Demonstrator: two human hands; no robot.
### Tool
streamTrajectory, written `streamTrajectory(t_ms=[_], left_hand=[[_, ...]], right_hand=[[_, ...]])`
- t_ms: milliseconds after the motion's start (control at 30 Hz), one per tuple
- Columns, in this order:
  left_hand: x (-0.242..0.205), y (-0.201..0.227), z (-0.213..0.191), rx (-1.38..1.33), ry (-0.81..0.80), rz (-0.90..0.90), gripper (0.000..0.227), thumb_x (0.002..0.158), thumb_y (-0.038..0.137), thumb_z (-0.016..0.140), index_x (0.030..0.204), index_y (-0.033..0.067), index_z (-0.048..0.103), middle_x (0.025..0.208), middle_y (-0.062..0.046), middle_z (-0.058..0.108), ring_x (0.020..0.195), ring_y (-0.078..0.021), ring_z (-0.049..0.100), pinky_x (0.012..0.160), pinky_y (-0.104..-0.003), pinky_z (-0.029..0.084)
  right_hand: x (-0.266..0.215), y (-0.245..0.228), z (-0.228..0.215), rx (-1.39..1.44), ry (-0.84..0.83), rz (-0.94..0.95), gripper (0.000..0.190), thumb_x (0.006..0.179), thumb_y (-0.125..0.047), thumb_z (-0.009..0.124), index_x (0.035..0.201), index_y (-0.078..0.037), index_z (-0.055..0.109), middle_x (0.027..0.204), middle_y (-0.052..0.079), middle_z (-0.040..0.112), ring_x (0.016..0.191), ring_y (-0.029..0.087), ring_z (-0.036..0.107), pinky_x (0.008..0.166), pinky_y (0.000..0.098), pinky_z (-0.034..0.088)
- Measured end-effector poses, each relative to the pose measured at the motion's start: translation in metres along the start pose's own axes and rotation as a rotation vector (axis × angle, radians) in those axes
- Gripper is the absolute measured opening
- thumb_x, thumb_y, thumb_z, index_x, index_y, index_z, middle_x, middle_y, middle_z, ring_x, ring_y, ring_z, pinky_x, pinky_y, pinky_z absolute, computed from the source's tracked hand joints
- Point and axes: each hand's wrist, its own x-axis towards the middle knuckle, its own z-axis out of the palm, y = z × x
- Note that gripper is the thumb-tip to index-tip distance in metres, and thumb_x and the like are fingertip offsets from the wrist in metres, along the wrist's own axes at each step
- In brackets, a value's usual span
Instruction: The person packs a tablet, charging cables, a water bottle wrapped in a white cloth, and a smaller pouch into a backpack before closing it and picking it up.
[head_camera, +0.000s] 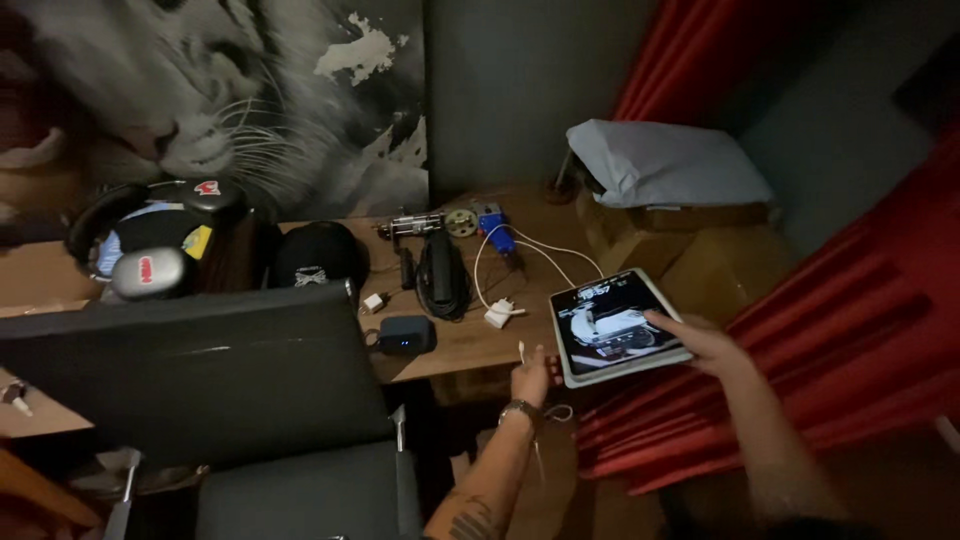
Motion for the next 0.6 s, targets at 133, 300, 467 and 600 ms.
streamTrajectory(t_ms=[133,300,467,600], left_hand=[[-0.067,0.015,-0.009,-0.371,-0.309,-0.105,0.096,0.098,0.082,0.025,0.15,0.0049,0.046,0.15,-0.01,0.055,0.125,-0.0281,0.065,0.06,-0.017,0.039],[-0.16,0.056,-0.037,-0.812,-0.267,-0.038,0.081,0.089,0.081,0.055,0.126,0.0105,0.072,0.118,-0.009,0.071,0.104,-0.0254,0.069,0.079,-0.032,0.061],[-0.234,0.067,-0.125,-0.875,-0.191,0.185,0.085,0.091,0.075,0.06,0.145,0.0094,0.059,0.146,-0.018,0.059,0.132,-0.0334,0.057,0.11,-0.049,0.049],[-0.297,0.044,-0.215,-0.952,-0.011,0.27,0.079,0.088,0.073,0.062,0.139,0.0123,0.065,0.134,-0.016,0.067,0.119,-0.0308,0.065,0.1,-0.048,0.056]], right_hand=[[-0.066,0.009,0.006,-0.021,0.032,-0.141,0.096,0.081,-0.05,0.083,0.152,0.004,0.047,0.156,0.032,0.037,0.153,0.047,0.023,0.116,0.075,0.006],[-0.065,0.072,0.0,0.001,-0.057,-0.445,0.048,0.084,-0.016,0.087,0.126,0.002,0.07,0.116,0.013,0.061,0.114,0.03,0.054,0.106,0.0463,0.038],[-0.072,0.09,0.094,-0.077,-0.209,-0.771,0.088,0.072,-0.008,0.092,0.151,-0.005,0.054,0.144,0.014,0.059,0.135,0.023,0.048,0.121,0.0468,0.031],[-0.167,0.062,0.184,-0.068,-0.404,-0.848,0.076,0.098,-0.013,0.063,0.165,-0.01,0.028,0.171,0.014,0.021,0.157,0.029,0.014,0.128,0.052,0.01]])
